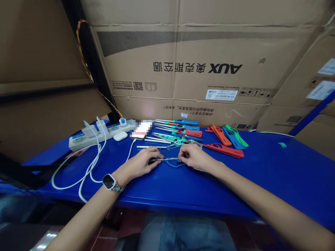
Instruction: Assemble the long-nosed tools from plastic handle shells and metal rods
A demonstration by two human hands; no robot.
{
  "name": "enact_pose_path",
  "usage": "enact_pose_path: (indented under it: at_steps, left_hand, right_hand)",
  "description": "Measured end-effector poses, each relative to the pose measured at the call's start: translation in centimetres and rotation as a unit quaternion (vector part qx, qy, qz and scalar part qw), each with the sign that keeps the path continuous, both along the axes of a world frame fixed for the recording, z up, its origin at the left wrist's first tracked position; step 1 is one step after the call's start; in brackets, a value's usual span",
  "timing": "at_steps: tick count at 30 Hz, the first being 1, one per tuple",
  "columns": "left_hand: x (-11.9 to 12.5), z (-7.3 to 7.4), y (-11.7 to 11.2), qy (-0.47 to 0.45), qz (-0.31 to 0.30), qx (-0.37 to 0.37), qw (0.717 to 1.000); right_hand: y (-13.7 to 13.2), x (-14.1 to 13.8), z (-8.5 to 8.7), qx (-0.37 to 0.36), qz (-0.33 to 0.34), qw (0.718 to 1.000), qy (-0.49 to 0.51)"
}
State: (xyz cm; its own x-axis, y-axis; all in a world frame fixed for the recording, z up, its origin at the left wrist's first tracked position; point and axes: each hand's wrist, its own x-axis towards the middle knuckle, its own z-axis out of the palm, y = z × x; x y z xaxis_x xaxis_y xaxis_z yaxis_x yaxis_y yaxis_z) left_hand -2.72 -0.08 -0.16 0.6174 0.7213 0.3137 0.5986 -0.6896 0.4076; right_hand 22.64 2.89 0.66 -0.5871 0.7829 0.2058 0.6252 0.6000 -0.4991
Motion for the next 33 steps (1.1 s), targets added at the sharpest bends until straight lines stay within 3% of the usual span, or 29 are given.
enact_pose_path:
  at_steps: [10,15,23,33]
  left_hand:
    - [0.2,-0.2,0.0,-0.024,-0.003,-0.011,1.000]
    - [0.5,-0.1,0.1,-0.041,0.004,0.002,0.999]
    - [0.9,0.1,-0.3,-0.068,0.020,0.026,0.997]
    - [1.0,0.1,-0.2,-0.062,-0.007,0.035,0.997]
  right_hand:
    - [0.0,0.1,0.2,0.002,0.011,1.000,-0.005]
    - [-0.9,-0.6,0.5,0.057,0.019,0.998,0.007]
    - [-1.1,-2.9,-1.0,0.088,0.048,0.992,0.080]
    - [-0.8,-2.8,-1.9,0.097,0.051,0.984,0.137]
